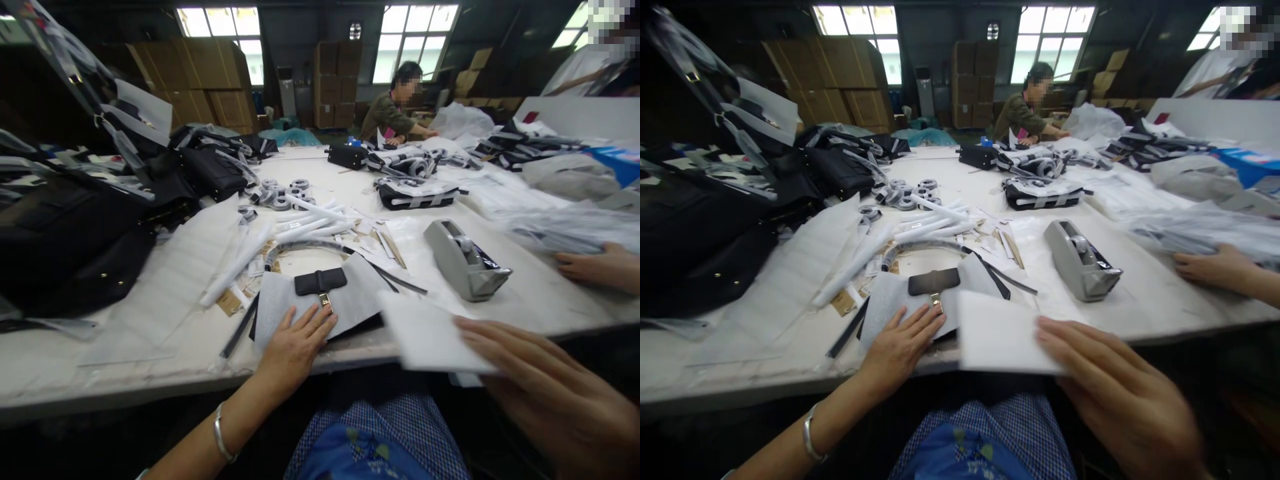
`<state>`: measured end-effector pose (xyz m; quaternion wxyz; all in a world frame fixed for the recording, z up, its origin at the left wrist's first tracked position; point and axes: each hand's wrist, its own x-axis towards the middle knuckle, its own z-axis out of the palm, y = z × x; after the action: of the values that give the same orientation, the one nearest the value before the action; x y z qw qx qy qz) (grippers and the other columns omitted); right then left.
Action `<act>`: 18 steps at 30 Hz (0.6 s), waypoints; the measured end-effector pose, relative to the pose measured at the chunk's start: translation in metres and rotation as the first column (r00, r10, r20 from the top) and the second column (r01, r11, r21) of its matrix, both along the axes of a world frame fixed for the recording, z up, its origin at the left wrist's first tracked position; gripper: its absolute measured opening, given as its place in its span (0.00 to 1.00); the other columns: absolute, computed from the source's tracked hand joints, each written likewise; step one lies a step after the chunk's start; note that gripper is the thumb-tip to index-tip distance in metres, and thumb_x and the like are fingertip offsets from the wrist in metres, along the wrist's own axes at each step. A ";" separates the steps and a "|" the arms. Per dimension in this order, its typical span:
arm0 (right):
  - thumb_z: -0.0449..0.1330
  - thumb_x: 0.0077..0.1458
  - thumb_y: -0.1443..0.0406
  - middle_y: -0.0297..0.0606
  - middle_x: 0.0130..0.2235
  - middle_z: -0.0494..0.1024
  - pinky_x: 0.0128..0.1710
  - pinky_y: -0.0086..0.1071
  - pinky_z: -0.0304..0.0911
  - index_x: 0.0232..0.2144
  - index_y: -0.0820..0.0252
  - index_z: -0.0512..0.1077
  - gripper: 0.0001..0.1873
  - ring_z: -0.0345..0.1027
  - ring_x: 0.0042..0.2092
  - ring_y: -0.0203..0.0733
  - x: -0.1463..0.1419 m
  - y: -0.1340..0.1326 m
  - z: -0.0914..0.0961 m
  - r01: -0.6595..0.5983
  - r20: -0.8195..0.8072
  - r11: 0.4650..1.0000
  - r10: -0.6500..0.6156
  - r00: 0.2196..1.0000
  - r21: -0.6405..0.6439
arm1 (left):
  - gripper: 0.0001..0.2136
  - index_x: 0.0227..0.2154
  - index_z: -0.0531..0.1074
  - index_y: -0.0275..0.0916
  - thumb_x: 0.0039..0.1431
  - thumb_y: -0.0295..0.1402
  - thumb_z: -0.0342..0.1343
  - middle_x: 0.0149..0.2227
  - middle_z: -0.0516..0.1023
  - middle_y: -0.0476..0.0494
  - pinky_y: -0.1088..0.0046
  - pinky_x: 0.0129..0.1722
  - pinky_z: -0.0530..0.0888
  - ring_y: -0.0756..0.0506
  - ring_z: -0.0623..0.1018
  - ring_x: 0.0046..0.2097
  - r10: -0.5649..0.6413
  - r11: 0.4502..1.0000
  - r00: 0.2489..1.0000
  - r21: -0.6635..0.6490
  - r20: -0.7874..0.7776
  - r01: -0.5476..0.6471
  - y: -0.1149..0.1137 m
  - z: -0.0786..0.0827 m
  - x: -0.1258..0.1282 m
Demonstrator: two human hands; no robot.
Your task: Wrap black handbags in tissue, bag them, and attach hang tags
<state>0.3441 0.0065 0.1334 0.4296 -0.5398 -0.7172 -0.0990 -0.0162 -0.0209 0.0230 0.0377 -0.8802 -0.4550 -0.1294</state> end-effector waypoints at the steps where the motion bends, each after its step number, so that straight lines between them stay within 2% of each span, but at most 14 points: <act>1: 0.53 0.65 0.51 0.35 0.47 0.82 0.49 0.36 0.71 0.49 0.40 0.77 0.16 0.76 0.48 0.43 -0.033 -0.008 0.002 -0.155 0.092 0.987 0.159 0.983 -0.051 | 0.22 0.64 0.60 0.45 0.69 0.29 0.46 0.65 0.66 0.44 0.51 0.64 0.62 0.41 0.66 0.65 -0.001 1.000 1.000 0.009 0.020 0.000 -0.001 -0.001 0.000; 2: 0.54 0.66 0.58 0.32 0.50 0.80 0.53 0.37 0.70 0.53 0.39 0.74 0.16 0.74 0.52 0.42 -0.065 -0.011 0.002 -0.426 0.279 0.900 0.435 0.856 -0.095 | 0.22 0.63 0.62 0.45 0.68 0.28 0.47 0.63 0.68 0.43 0.53 0.64 0.64 0.41 0.68 0.63 0.009 1.000 0.999 0.016 0.041 -0.009 -0.001 -0.003 0.001; 3: 0.53 0.67 0.63 0.30 0.55 0.77 0.56 0.39 0.67 0.58 0.40 0.69 0.20 0.70 0.56 0.42 -0.092 -0.007 0.001 -0.550 0.402 0.822 0.559 0.725 -0.151 | 0.22 0.63 0.62 0.44 0.67 0.28 0.47 0.62 0.70 0.42 0.56 0.62 0.66 0.41 0.70 0.62 0.026 0.999 0.998 0.017 0.063 -0.027 -0.002 -0.004 0.001; 6: 0.53 0.66 0.68 0.35 0.61 0.71 0.58 0.44 0.66 0.60 0.50 0.68 0.22 0.65 0.61 0.46 -0.147 0.023 -0.021 -0.630 0.503 0.746 0.638 0.584 -0.215 | 0.24 0.65 0.60 0.44 0.66 0.24 0.47 0.62 0.70 0.43 0.63 0.60 0.71 0.42 0.73 0.59 0.064 0.998 0.991 -0.023 0.119 -0.062 -0.004 -0.005 0.002; 9: 0.55 0.62 0.72 0.39 0.59 0.73 0.59 0.50 0.64 0.58 0.54 0.70 0.23 0.64 0.62 0.50 -0.159 0.046 -0.061 -0.614 0.491 0.739 0.658 0.571 -0.277 | 0.24 0.64 0.60 0.45 0.66 0.25 0.48 0.60 0.73 0.44 0.66 0.57 0.73 0.44 0.77 0.55 0.049 0.997 0.988 -0.058 0.147 -0.041 -0.005 -0.004 0.003; 12: 0.51 0.59 0.77 0.42 0.61 0.71 0.61 0.53 0.60 0.61 0.56 0.67 0.29 0.61 0.64 0.50 -0.152 0.047 -0.092 -0.574 0.454 0.748 0.661 0.597 -0.333 | 0.22 0.62 0.63 0.45 0.66 0.26 0.49 0.55 0.77 0.43 0.67 0.53 0.76 0.44 0.79 0.51 0.064 0.994 0.984 -0.093 0.164 -0.049 -0.005 -0.002 0.003; 14: 0.50 0.56 0.78 0.43 0.62 0.69 0.63 0.54 0.58 0.62 0.58 0.65 0.32 0.58 0.65 0.49 -0.148 0.043 -0.100 -0.571 0.431 0.742 0.669 0.605 -0.351 | 0.22 0.62 0.63 0.45 0.66 0.25 0.48 0.55 0.77 0.43 0.65 0.54 0.75 0.43 0.79 0.52 0.065 0.993 0.983 -0.104 0.173 -0.048 -0.006 -0.003 0.003; 18: 0.49 0.56 0.79 0.42 0.62 0.69 0.65 0.54 0.53 0.62 0.59 0.65 0.33 0.56 0.66 0.48 -0.152 0.038 -0.097 -0.626 0.398 0.701 0.711 0.579 -0.341 | 0.22 0.61 0.63 0.44 0.66 0.25 0.48 0.54 0.77 0.42 0.64 0.53 0.76 0.43 0.80 0.49 0.075 0.993 0.985 -0.099 0.152 -0.060 -0.007 -0.007 0.002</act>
<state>0.1923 0.0449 0.0366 0.1868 -0.2162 -0.9583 -0.0069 -0.0138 -0.0276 0.0161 -0.0350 -0.8523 -0.4917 -0.1749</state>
